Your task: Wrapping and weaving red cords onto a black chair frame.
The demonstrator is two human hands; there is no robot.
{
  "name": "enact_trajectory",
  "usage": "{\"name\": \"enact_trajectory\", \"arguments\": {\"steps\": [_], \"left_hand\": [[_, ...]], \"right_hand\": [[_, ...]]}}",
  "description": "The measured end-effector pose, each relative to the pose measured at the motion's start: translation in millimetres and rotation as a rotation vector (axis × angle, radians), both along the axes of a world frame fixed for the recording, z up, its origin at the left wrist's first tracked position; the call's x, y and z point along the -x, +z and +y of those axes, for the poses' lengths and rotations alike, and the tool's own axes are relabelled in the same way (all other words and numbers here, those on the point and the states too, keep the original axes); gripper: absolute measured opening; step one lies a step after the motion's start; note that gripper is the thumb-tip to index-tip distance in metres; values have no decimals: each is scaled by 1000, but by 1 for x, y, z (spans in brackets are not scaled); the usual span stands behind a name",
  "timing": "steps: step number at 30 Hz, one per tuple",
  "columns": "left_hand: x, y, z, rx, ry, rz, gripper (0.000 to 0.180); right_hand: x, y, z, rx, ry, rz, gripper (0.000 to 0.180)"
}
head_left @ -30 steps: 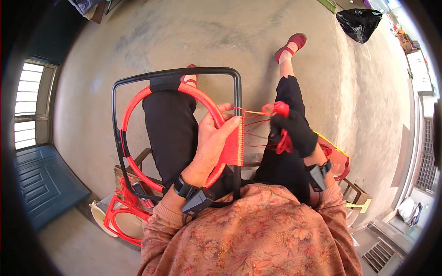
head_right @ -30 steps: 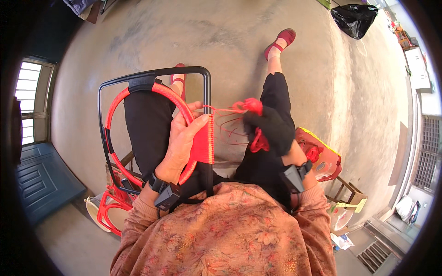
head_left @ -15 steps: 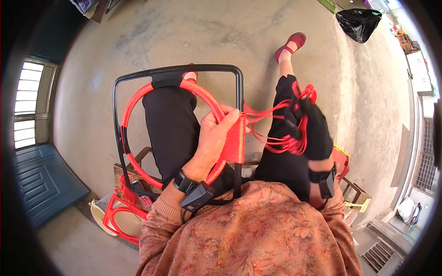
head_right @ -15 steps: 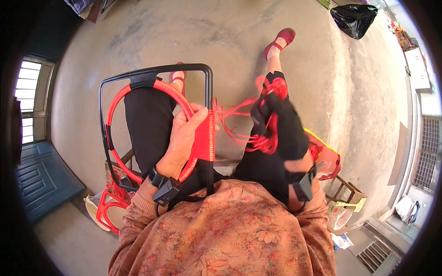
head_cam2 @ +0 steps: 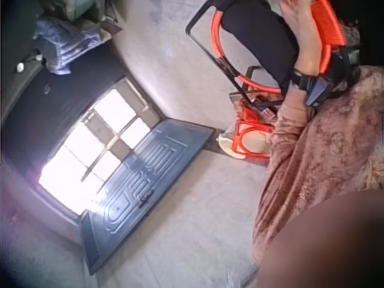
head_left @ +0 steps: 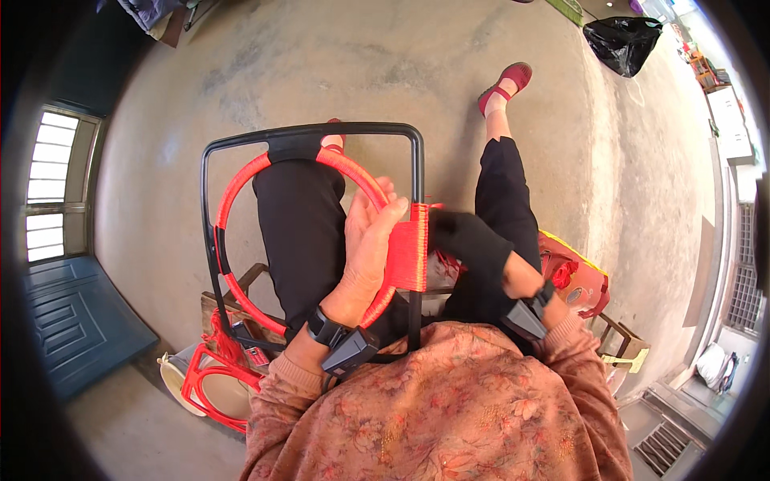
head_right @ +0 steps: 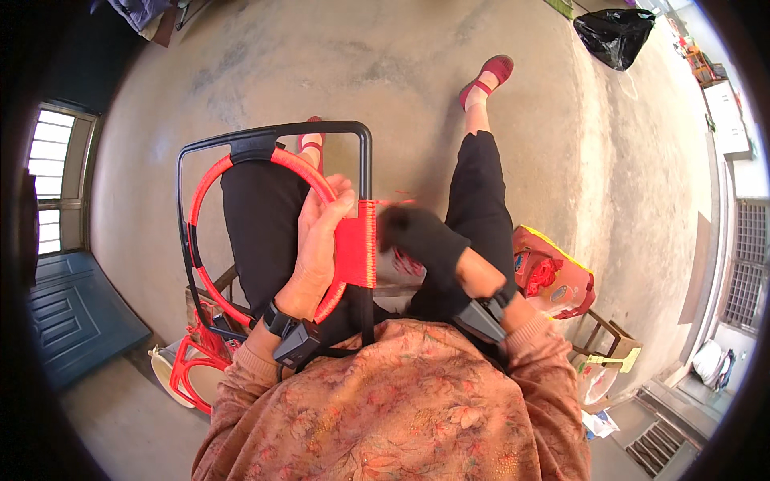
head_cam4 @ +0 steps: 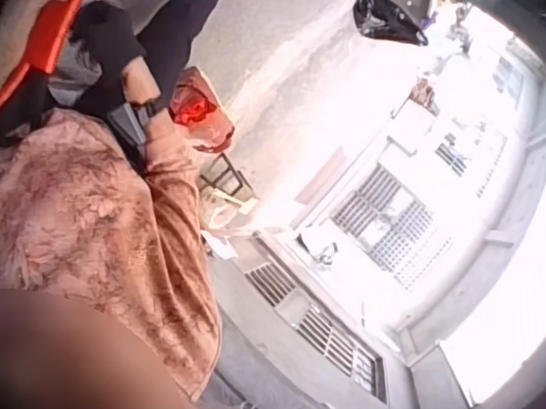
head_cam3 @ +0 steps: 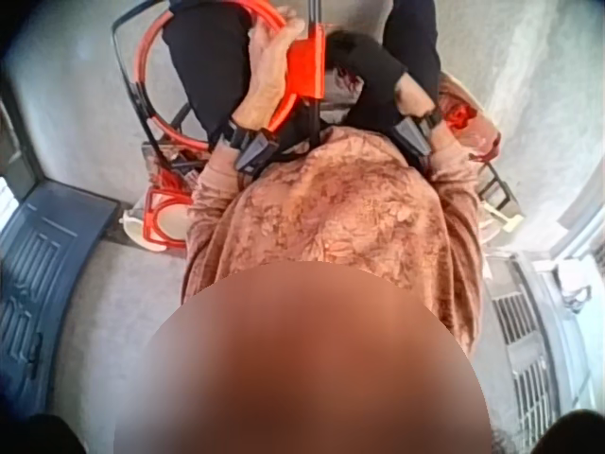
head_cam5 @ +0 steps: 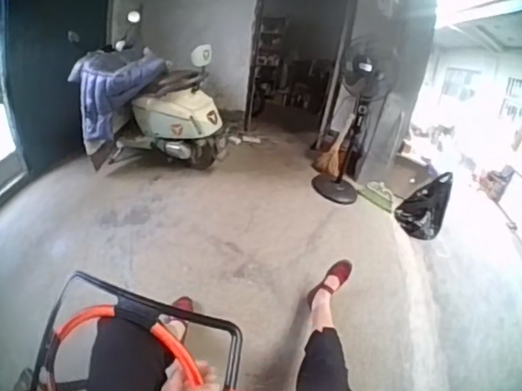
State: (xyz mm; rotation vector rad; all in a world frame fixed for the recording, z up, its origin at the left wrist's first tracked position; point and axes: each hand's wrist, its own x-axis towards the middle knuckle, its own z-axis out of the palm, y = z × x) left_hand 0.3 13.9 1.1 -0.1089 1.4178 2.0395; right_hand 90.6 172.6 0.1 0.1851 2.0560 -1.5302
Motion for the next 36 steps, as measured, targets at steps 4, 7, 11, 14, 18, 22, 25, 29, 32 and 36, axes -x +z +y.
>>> {"name": "enact_trajectory", "arguments": {"steps": [4,7,11,14,18,22,25,29,32,36], "left_hand": [[-1,15,3,-69,-67,-13,46],[0,22,1,-88,-146,-131,45],[1,5,3,-154,-132,-19,47],[-1,14,2,-105,-122,29,53],[1,11,-3,82,-88,71,63],[-1,10,-4,110,-99,26,53],[2,10,-5,-11,-160,24,40],[0,11,-1,-28,-171,-51,32],[-1,20,5,-49,-216,-83,23],[-2,20,-1,-33,-193,-62,21]], "right_hand": [[37,10,-6,578,-624,212,34],[52,33,-19,827,-786,205,39],[61,33,-17,575,-753,143,37],[43,28,4,276,-502,566,40],[-21,47,48,158,-755,451,36],[-82,63,99,-261,-352,181,31],[-146,-5,183,123,-1027,2,33],[-233,-64,264,354,-2123,554,13],[-265,-77,280,289,-1748,490,21],[-104,-13,145,212,-1270,242,43]]}}
